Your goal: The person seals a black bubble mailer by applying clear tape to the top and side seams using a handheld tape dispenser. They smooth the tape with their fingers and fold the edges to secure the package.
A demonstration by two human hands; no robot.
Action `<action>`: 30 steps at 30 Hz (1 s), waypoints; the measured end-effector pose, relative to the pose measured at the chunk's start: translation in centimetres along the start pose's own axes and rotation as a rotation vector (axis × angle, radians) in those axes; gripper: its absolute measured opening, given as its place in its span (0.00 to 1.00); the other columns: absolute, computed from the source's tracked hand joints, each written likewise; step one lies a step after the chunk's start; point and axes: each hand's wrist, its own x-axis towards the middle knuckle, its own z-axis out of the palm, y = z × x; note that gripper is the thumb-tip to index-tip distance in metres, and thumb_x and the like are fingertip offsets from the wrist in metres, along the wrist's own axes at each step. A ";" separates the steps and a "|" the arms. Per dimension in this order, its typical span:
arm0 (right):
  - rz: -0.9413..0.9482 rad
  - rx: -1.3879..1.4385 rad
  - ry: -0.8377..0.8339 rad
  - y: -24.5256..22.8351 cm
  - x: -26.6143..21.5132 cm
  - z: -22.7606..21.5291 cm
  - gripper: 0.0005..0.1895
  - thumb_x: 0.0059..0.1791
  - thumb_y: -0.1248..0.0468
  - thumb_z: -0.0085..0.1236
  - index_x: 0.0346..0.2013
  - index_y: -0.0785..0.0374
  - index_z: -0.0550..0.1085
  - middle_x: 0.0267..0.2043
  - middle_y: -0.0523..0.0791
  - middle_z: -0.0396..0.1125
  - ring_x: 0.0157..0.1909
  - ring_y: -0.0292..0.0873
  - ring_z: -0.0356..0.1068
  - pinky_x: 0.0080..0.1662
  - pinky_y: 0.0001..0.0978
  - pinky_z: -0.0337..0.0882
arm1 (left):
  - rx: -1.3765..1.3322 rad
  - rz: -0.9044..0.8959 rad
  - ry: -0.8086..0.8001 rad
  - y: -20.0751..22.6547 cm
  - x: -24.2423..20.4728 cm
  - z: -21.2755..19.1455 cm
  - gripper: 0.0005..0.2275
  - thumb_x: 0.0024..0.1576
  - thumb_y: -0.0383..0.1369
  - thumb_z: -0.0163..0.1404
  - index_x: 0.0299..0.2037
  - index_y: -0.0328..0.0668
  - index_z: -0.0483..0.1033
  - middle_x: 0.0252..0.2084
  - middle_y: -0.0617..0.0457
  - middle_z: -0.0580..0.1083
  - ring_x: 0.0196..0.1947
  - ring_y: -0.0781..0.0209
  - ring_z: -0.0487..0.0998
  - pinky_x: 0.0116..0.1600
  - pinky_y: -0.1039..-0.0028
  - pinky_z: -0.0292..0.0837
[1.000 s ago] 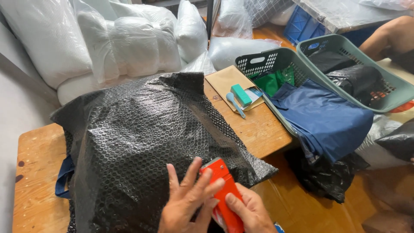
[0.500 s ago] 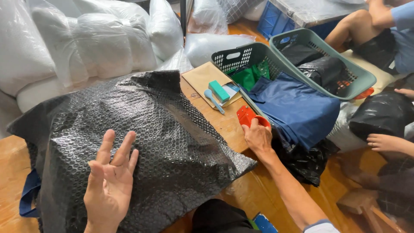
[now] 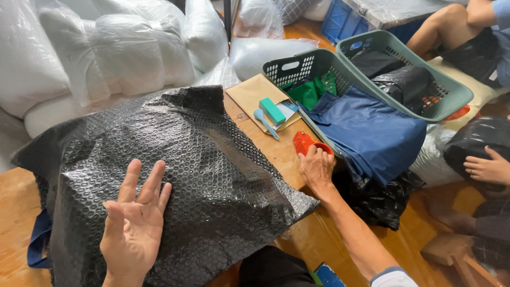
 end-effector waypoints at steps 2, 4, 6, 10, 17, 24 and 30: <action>0.008 0.041 0.029 0.3 0.2 -0.6 0.26 0.53 0.38 0.50 0.37 0.60 0.68 0.34 0.50 0.68 0.32 0.48 0.66 0.38 0.41 0.66 | -0.014 0.010 -0.037 0.1 -0.1 0.0 0.44 0.57 0.61 0.43 0.77 0.45 0.42 0.78 0.35 0.50 0.79 0.43 0.46 0.76 0.46 0.37; 0.011 0.087 0.060 0.3 0.4 -1.8 0.32 0.55 0.34 0.44 0.38 0.62 0.68 0.37 0.51 0.65 0.35 0.47 0.63 0.38 0.39 0.66 | -0.027 0.022 -0.070 0.3 -0.3 0.1 0.44 0.57 0.62 0.44 0.77 0.45 0.41 0.78 0.35 0.48 0.80 0.41 0.42 0.75 0.44 0.34; -0.036 0.103 0.094 0.4 0.7 -3.6 0.40 0.57 0.34 0.32 0.54 0.70 0.68 0.49 0.56 0.66 0.48 0.52 0.67 0.51 0.42 0.71 | -0.111 0.034 -0.136 0.6 -0.5 0.3 0.46 0.58 0.63 0.46 0.78 0.44 0.38 0.78 0.34 0.46 0.80 0.39 0.39 0.75 0.39 0.30; -0.064 0.324 0.198 -0.6 2.9 -9.0 0.33 0.59 0.41 0.35 0.54 0.69 0.69 0.51 0.57 0.66 0.48 0.58 0.67 0.47 0.50 0.70 | -0.370 0.039 -0.206 0.5 -1.1 0.8 0.45 0.60 0.59 0.48 0.79 0.42 0.38 0.77 0.30 0.48 0.80 0.42 0.42 0.73 0.43 0.26; -0.005 1.733 -0.361 -10.8 3.7 -27.3 0.10 0.53 0.66 0.56 0.48 0.65 0.77 0.47 0.50 0.77 0.49 0.43 0.78 0.49 0.29 0.81 | -0.607 -0.034 -0.357 0.2 -1.9 2.2 0.43 0.58 0.62 0.37 0.79 0.47 0.42 0.77 0.30 0.49 0.81 0.45 0.39 0.73 0.40 0.17; 0.284 2.302 -0.911 -18.0 2.0 -30.2 0.18 0.49 0.70 0.61 0.51 0.74 0.74 0.45 0.55 0.74 0.46 0.52 0.77 0.51 0.44 0.82 | -0.634 -0.018 -0.400 -0.2 -2.5 2.6 0.44 0.62 0.63 0.36 0.79 0.53 0.25 0.79 0.38 0.47 0.80 0.47 0.40 0.72 0.44 0.18; 0.349 2.335 -0.839 -18.6 1.8 -29.4 0.15 0.47 0.73 0.63 0.47 0.75 0.76 0.41 0.57 0.76 0.43 0.53 0.78 0.47 0.44 0.83 | -0.306 0.060 -0.388 -0.1 -2.7 3.2 0.45 0.61 0.64 0.35 0.77 0.48 0.23 0.78 0.39 0.45 0.80 0.46 0.35 0.76 0.43 0.20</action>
